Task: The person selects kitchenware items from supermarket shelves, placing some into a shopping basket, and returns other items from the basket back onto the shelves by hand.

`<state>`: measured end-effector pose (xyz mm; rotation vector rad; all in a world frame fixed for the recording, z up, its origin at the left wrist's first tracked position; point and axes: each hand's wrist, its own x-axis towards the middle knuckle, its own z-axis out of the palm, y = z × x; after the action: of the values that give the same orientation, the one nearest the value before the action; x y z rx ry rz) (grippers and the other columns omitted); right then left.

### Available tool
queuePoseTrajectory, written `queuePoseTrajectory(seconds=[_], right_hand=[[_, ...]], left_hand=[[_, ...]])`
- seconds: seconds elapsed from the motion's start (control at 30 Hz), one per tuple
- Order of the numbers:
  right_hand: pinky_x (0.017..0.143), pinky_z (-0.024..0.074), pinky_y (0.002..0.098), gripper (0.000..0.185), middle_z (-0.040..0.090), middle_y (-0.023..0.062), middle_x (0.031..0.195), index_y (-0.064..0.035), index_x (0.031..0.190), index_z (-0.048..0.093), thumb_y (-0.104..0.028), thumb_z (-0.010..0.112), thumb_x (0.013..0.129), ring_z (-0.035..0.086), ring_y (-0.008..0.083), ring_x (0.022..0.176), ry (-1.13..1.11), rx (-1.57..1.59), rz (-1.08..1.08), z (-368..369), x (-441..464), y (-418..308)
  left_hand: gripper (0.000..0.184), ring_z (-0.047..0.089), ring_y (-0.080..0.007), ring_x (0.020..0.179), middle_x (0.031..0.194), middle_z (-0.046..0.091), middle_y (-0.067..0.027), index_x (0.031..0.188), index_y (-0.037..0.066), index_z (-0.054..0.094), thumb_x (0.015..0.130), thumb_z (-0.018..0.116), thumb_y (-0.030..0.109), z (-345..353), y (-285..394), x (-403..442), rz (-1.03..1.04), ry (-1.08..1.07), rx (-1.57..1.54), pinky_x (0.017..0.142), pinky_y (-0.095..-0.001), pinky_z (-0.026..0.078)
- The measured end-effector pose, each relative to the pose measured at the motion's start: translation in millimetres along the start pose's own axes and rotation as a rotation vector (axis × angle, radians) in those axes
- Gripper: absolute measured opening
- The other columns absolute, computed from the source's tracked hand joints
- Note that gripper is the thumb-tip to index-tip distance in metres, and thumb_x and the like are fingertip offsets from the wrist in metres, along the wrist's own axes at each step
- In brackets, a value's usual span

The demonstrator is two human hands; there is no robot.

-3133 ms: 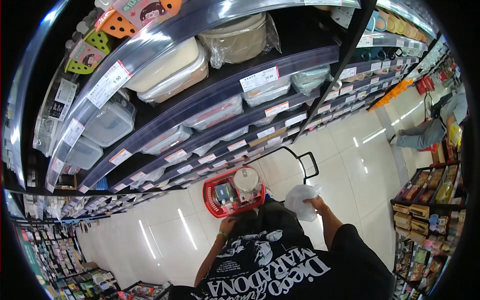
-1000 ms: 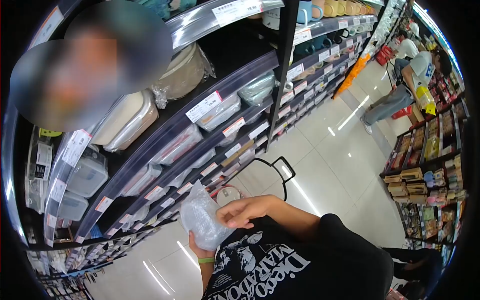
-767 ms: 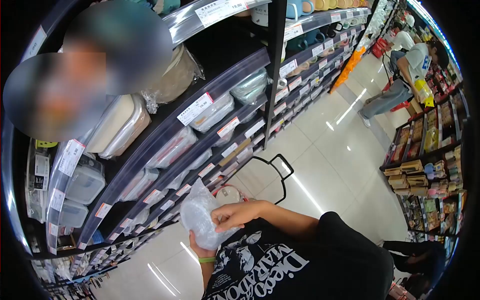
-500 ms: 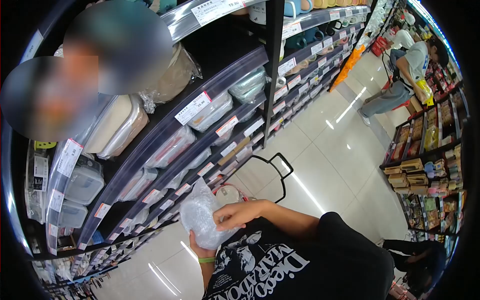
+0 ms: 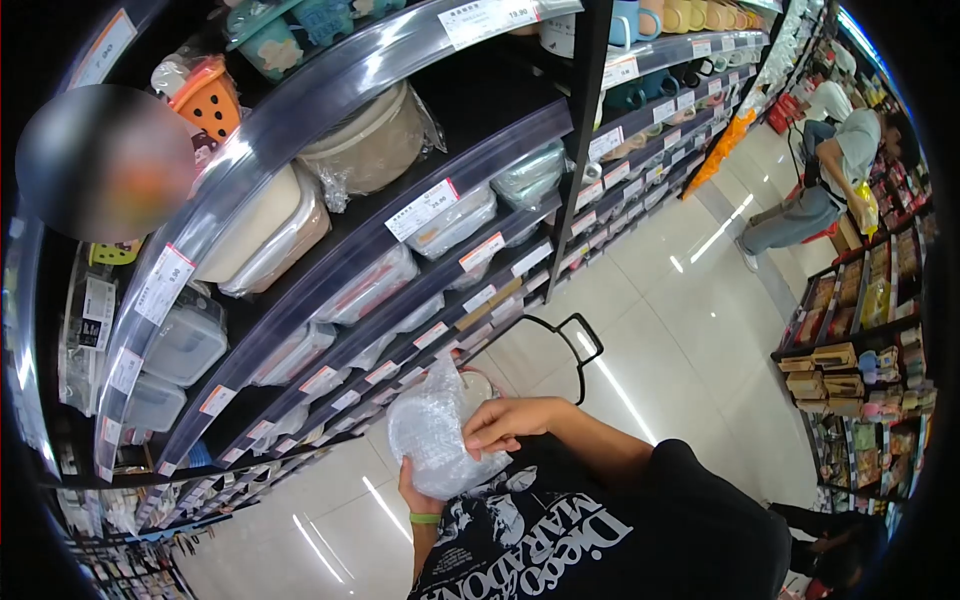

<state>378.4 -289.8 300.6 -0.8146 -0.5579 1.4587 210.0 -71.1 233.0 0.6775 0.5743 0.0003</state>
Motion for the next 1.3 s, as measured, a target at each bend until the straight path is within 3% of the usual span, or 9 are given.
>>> queuePoseTrajectory(seconds=[0.1,0.3,0.4,0.5,0.7,0.8,1.0,1.1,1.3], right_hand=[[0.045,0.0308,0.0185,0.036,0.044,-0.0025,0.059,0.0033,0.088,0.06,-0.033,0.062,0.091,0.04,0.0049,0.047,-0.01,-0.05,-0.107,8.9,-7.4,-14.3],[0.04,0.0286,0.0184,0.046,0.046,-0.0012,0.063,0.0059,0.089,0.055,-0.038,0.066,0.086,0.04,0.0037,0.046,-0.424,0.443,-0.386,-3.1,-17.9,-1.0],[0.038,0.0292,0.0184,0.046,0.045,-0.0003,0.063,0.0048,0.086,0.052,-0.039,0.067,0.087,0.041,0.0032,0.047,-0.2,0.282,-0.173,-0.7,-14.6,-7.6],[0.037,0.0297,0.0185,0.046,0.045,-0.0001,0.062,0.0038,0.085,0.05,-0.039,0.067,0.086,0.042,0.0032,0.047,-0.188,0.119,-0.116,11.3,-13.6,-20.4],[0.037,0.0283,0.0165,0.047,0.045,-0.0008,0.063,0.003,0.083,0.049,-0.04,0.067,0.087,0.041,0.0026,0.044,-0.319,0.313,-0.171,0.3,-18.1,-7.9],[0.036,0.0288,0.0159,0.048,0.045,-0.0007,0.063,0.0052,0.082,0.048,-0.04,0.066,0.088,0.042,0.0025,0.044,-0.146,-0.036,-0.089,7.1,-12.1,-18.3],[0.044,0.0338,0.015,0.037,0.048,-0.0018,0.066,-0.001,0.086,0.054,-0.037,0.062,0.091,0.045,0.002,0.051,-0.43,0.401,-0.34,-8.0,-24.5,-7.3],[0.049,0.0376,0.0158,0.034,0.054,-0.0012,0.07,-0.0037,0.087,0.059,-0.036,0.056,0.095,0.049,0.004,0.057,-0.038,-0.093,-0.009,-3.9,-12.1,-4.0],[0.055,0.042,0.0181,0.037,0.057,-0.0009,0.075,-0.0052,0.09,0.065,-0.04,0.055,0.096,0.054,0.0057,0.067,0.102,-0.137,0.056,-14.0,-13.9,6.6]], left_hand=[[0.064,0.05,-0.0353,0.123,0.136,0.049,-0.0188,0.14,0.0,0.036,0.095,0.045,0.043,1.9,0.1,-1.2,0.0,0.027,-0.009,0.105,-0.0488,0.039],[0.063,0.049,-0.0363,0.123,0.136,0.048,-0.019,0.14,0.0,0.035,0.095,0.047,0.042,4.7,3.8,-4.7,0.0,0.053,-0.066,0.105,-0.0506,0.039],[0.063,0.049,-0.0369,0.122,0.136,0.048,-0.0191,0.14,-0.001,0.035,0.095,0.047,0.042,13.1,6.1,-6.1,0.006,0.054,-0.049,0.105,-0.0505,0.039],[0.065,0.049,-0.0367,0.122,0.136,0.048,-0.0188,0.141,0.0,0.035,0.094,0.048,0.043,12.6,4.6,-5.8,0.015,0.05,-0.01,0.105,-0.0502,0.038],[0.067,0.048,-0.0356,0.124,0.137,0.048,-0.0181,0.142,0.002,0.034,0.093,0.048,0.046,5.6,1.9,-4.2,0.007,0.036,0.018,0.106,-0.0492,0.037],[0.067,0.048,-0.0357,0.124,0.137,0.047,-0.0181,0.142,0.002,0.034,0.093,0.047,0.046,8.7,2.3,-3.5,0.002,0.024,0.011,0.106,-0.0494,0.037],[0.067,0.048,-0.0358,0.124,0.138,0.047,-0.0183,0.142,0.002,0.034,0.094,0.045,0.047,6.4,2.7,-4.3,0.008,0.044,0.016,0.106,-0.0497,0.038],[0.066,0.048,-0.0363,0.124,0.137,0.047,-0.019,0.141,0.001,0.035,0.093,0.047,0.044,10.0,3.1,-3.8,-0.005,0.038,-0.021,0.106,-0.0495,0.037],[0.062,0.047,-0.0368,0.124,0.136,0.048,-0.0197,0.14,-0.001,0.036,0.093,0.051,0.038,1.5,2.9,-5.1,-0.03,0.036,-0.094,0.108,-0.0492,0.036]])
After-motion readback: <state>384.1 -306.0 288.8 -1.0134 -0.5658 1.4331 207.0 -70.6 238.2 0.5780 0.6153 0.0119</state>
